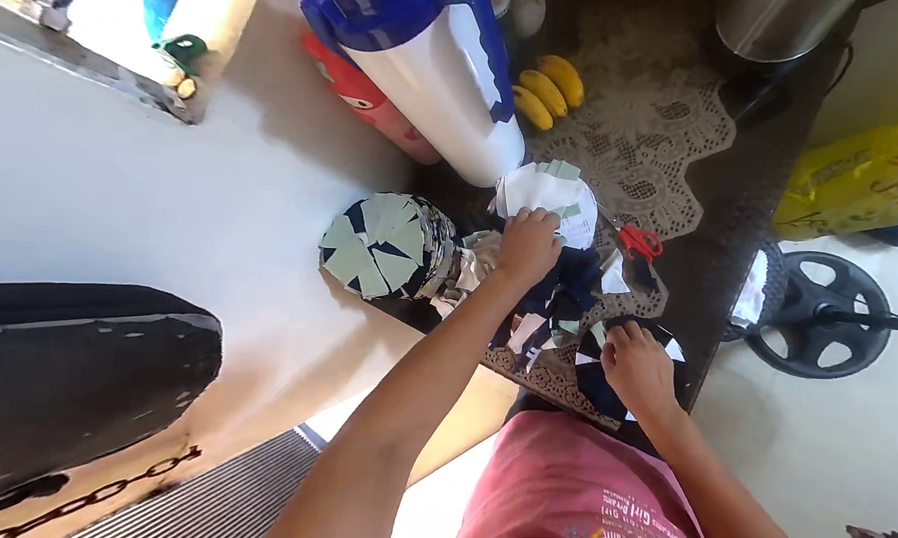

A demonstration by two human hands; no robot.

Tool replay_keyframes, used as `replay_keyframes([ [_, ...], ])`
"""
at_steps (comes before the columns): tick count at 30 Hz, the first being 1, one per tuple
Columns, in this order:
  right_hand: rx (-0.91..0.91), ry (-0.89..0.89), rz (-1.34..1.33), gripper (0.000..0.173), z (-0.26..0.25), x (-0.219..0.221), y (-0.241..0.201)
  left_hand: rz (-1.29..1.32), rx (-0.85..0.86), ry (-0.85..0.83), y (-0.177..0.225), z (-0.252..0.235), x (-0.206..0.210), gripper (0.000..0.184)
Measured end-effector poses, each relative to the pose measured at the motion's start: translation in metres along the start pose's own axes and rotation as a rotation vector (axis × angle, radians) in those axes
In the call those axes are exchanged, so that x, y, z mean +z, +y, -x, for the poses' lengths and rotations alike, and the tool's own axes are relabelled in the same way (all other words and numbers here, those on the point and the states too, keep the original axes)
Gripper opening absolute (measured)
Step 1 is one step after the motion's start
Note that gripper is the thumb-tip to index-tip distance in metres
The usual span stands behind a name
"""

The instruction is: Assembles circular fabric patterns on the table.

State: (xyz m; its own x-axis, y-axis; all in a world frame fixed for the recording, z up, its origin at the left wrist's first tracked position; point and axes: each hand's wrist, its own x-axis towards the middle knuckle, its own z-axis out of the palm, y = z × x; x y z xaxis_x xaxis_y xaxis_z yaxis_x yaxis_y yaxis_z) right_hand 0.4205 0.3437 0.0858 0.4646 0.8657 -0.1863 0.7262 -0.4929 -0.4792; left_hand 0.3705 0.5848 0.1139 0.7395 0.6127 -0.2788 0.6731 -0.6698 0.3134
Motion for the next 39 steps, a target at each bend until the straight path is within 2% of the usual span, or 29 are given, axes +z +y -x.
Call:
replay_keyframes([
  [3, 0.014, -0.023, -0.142, 0.014, -0.002, -0.020, -0.020, -0.041, 0.023, -0.038, -0.003, -0.007, 0.002, 0.024],
  [7, -0.015, -0.036, -0.284, 0.019, -0.022, -0.038, -0.044, 0.006, -0.021, 0.001, -0.010, -0.003, -0.008, 0.022],
  [10, -0.007, -0.094, -0.318, 0.032, -0.035, -0.044, -0.048, 0.169, -0.168, 0.009, -0.006, 0.010, -0.036, 0.024],
  [13, 0.037, -0.037, -0.440, 0.036, -0.035, -0.047, -0.047, 0.430, -0.216, -0.034, 0.000, 0.030, -0.053, 0.021],
  [15, 0.098, -0.027, -0.662, 0.044, -0.033, -0.051, -0.043, 0.671, -0.195, -0.140, 0.008, 0.051, -0.054, 0.018],
  [17, 0.215, -0.103, -0.976, 0.051, -0.032, -0.062, -0.041, 0.876, -0.174, -0.251, 0.019, 0.070, -0.049, 0.017],
  [18, 0.285, -0.137, -1.111, 0.048, -0.030, -0.069, -0.040, 0.943, -0.169, -0.299, 0.025, 0.078, -0.045, 0.016],
  [20, 0.410, -0.182, -1.267, 0.028, -0.025, -0.080, -0.038, 1.052, -0.183, -0.380, 0.038, 0.093, -0.037, 0.014],
  [22, 0.447, -0.183, -1.271, 0.007, -0.017, -0.084, -0.030, 1.152, -0.229, -0.425, 0.049, 0.107, -0.025, 0.015],
  [23, 0.434, -0.171, -1.234, 0.005, -0.011, -0.084, -0.024, 1.187, -0.264, -0.425, 0.054, 0.114, -0.017, 0.018],
  [27, 0.289, -0.047, -0.936, 0.010, 0.018, -0.084, -0.002, 1.202, -0.442, -0.495, 0.062, 0.142, 0.026, 0.045],
  [29, 0.173, 0.037, -0.817, 0.014, 0.037, -0.080, 0.004, 1.369, -0.535, -0.627, 0.067, 0.152, 0.039, 0.060],
  [32, -0.031, 0.198, -0.678, 0.017, 0.063, -0.066, 0.011, 1.714, -0.546, -0.799, 0.073, 0.159, 0.054, 0.073],
  [34, -0.127, 0.268, -0.662, 0.017, 0.078, -0.055, 0.018, 1.838, -0.524, -0.848, 0.075, 0.162, 0.060, 0.062],
  [36, -0.167, 0.292, -0.703, 0.017, 0.091, -0.044, 0.026, 1.888, -0.502, -0.846, 0.075, 0.165, 0.064, 0.035],
  [37, -0.169, 0.295, -0.728, 0.017, 0.096, -0.038, 0.029, 1.880, -0.487, -0.830, 0.075, 0.167, 0.065, 0.023],
  [39, -0.150, 0.287, -0.804, 0.016, 0.106, -0.032, 0.033, 1.781, -0.409, -0.782, 0.078, 0.169, 0.064, 0.014],
])
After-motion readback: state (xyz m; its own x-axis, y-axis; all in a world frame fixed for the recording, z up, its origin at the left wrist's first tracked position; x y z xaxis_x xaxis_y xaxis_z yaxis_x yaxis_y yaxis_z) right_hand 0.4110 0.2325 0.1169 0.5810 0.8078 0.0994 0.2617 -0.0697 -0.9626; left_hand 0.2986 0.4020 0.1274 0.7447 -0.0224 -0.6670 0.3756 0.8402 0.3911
